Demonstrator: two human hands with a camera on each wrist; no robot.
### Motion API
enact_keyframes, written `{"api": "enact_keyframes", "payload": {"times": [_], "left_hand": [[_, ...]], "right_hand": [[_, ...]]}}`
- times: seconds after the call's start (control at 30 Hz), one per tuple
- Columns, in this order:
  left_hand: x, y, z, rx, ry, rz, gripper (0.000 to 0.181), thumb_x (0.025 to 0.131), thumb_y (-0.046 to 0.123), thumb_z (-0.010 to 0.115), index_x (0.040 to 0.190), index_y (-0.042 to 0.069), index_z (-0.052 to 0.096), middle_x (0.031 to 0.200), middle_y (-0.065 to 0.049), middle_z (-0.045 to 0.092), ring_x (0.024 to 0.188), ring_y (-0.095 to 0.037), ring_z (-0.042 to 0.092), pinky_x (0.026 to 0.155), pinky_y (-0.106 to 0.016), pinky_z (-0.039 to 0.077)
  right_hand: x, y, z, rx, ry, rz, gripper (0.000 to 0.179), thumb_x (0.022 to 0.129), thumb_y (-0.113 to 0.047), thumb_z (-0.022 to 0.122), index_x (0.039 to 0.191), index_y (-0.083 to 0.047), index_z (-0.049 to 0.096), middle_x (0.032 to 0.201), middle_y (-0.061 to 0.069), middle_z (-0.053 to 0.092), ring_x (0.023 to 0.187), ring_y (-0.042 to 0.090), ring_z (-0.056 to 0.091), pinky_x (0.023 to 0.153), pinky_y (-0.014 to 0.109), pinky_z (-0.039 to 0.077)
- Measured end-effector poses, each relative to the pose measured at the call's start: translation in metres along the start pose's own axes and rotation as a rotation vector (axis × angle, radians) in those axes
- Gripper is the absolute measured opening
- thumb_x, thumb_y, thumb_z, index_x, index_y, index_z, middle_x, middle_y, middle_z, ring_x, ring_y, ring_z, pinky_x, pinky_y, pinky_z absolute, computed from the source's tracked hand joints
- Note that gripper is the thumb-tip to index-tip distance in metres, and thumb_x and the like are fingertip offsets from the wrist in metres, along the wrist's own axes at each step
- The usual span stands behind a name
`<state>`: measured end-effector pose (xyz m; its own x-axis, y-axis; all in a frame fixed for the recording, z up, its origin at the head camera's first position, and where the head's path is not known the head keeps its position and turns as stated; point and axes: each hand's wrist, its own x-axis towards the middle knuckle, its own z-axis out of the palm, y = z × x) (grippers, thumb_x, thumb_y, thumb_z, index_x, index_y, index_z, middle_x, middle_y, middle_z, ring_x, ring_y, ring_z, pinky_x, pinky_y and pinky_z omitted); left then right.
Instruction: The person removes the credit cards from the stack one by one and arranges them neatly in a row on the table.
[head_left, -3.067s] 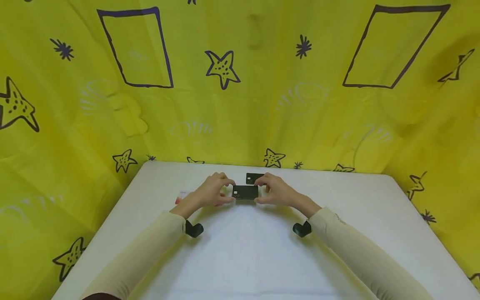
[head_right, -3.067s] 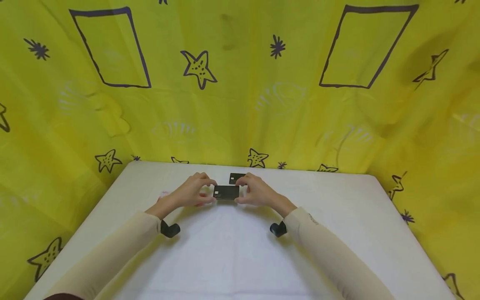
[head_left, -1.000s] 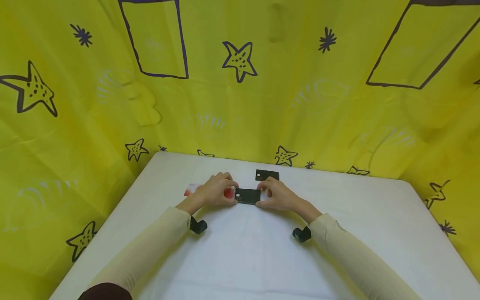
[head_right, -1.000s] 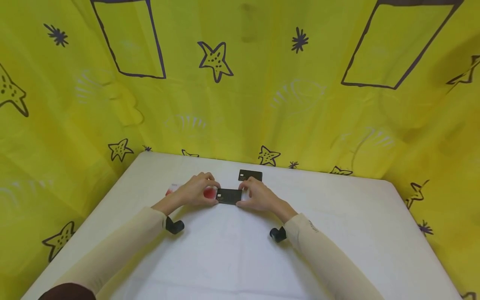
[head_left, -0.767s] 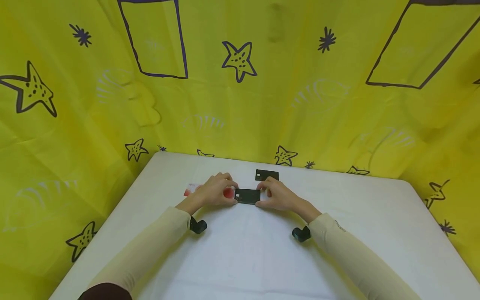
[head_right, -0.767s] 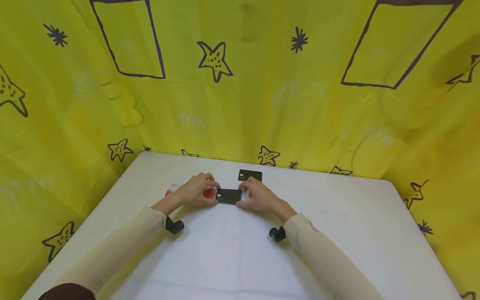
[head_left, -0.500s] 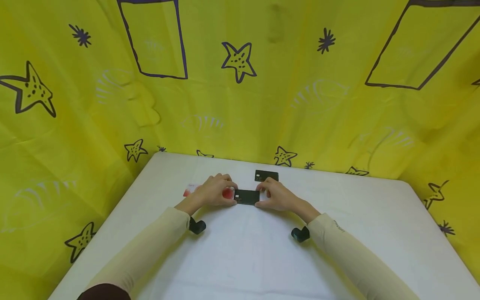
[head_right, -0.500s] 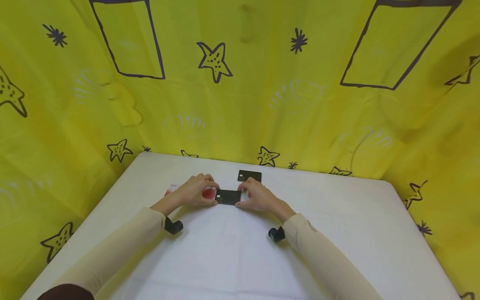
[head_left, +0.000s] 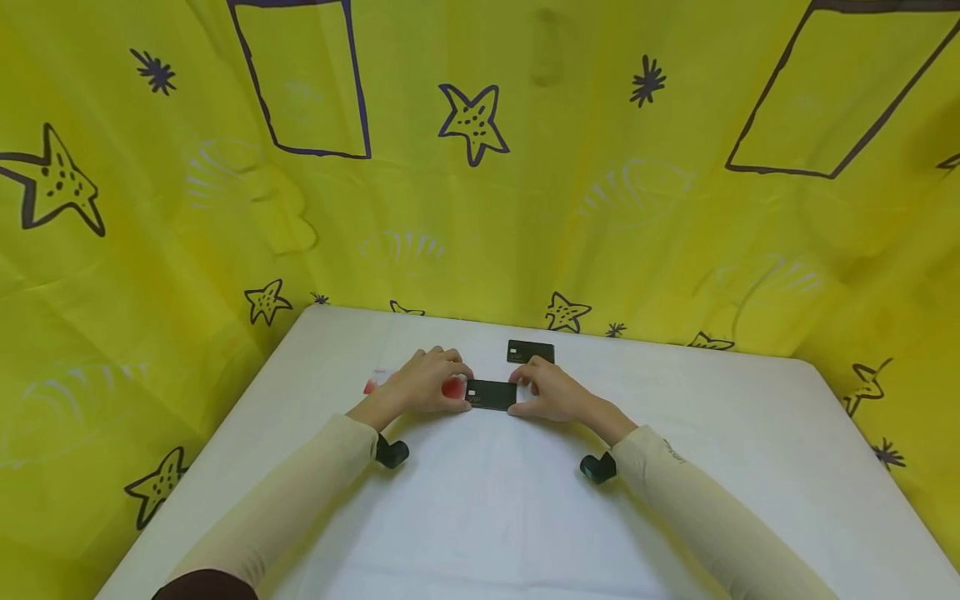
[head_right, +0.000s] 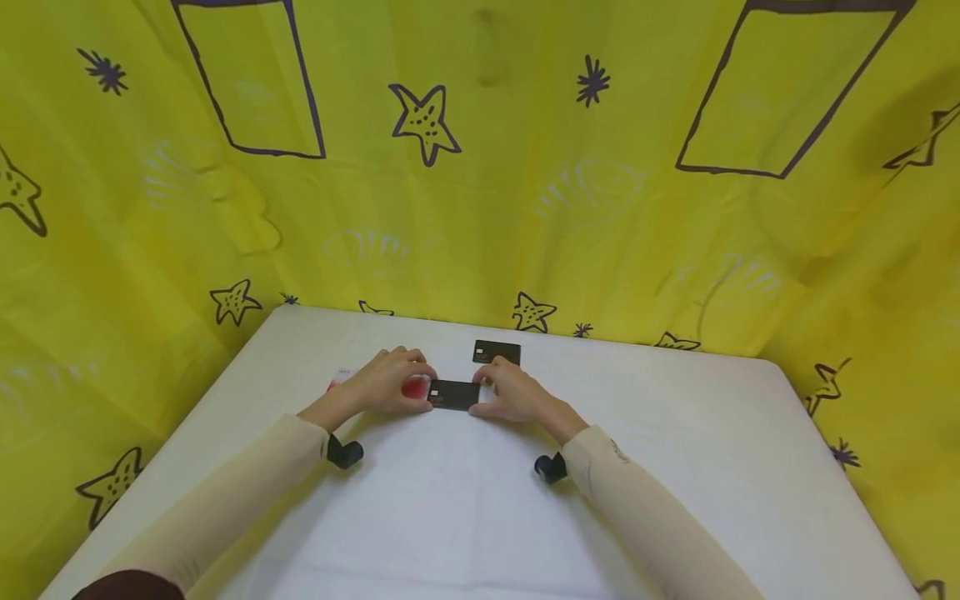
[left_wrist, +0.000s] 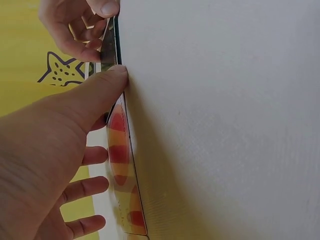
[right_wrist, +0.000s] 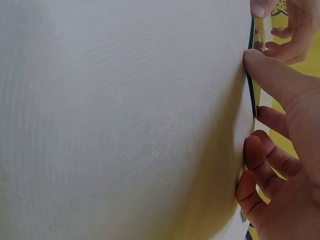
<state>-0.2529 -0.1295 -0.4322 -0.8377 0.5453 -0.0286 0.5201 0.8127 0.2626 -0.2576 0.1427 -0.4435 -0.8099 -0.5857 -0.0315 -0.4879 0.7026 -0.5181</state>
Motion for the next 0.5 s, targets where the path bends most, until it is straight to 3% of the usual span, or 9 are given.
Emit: {"api": "enact_keyframes", "payload": {"times": [0.5], "left_hand": [[-0.0002, -0.0009, 0.0008, -0.001, -0.001, 0.002, 0.049, 0.086, 0.048, 0.080, 0.128, 0.025, 0.071, 0.124, 0.001, 0.063, 0.114, -0.020, 0.051, 0.096, -0.041, 0.044]], "right_hand": [[-0.0023, -0.0015, 0.0010, -0.012, 0.015, -0.003, 0.047, 0.087, -0.034, 0.084, 0.125, -0.011, 0.068, 0.112, 0.007, 0.058, 0.090, 0.018, 0.054, 0.079, 0.032, 0.047]]}}
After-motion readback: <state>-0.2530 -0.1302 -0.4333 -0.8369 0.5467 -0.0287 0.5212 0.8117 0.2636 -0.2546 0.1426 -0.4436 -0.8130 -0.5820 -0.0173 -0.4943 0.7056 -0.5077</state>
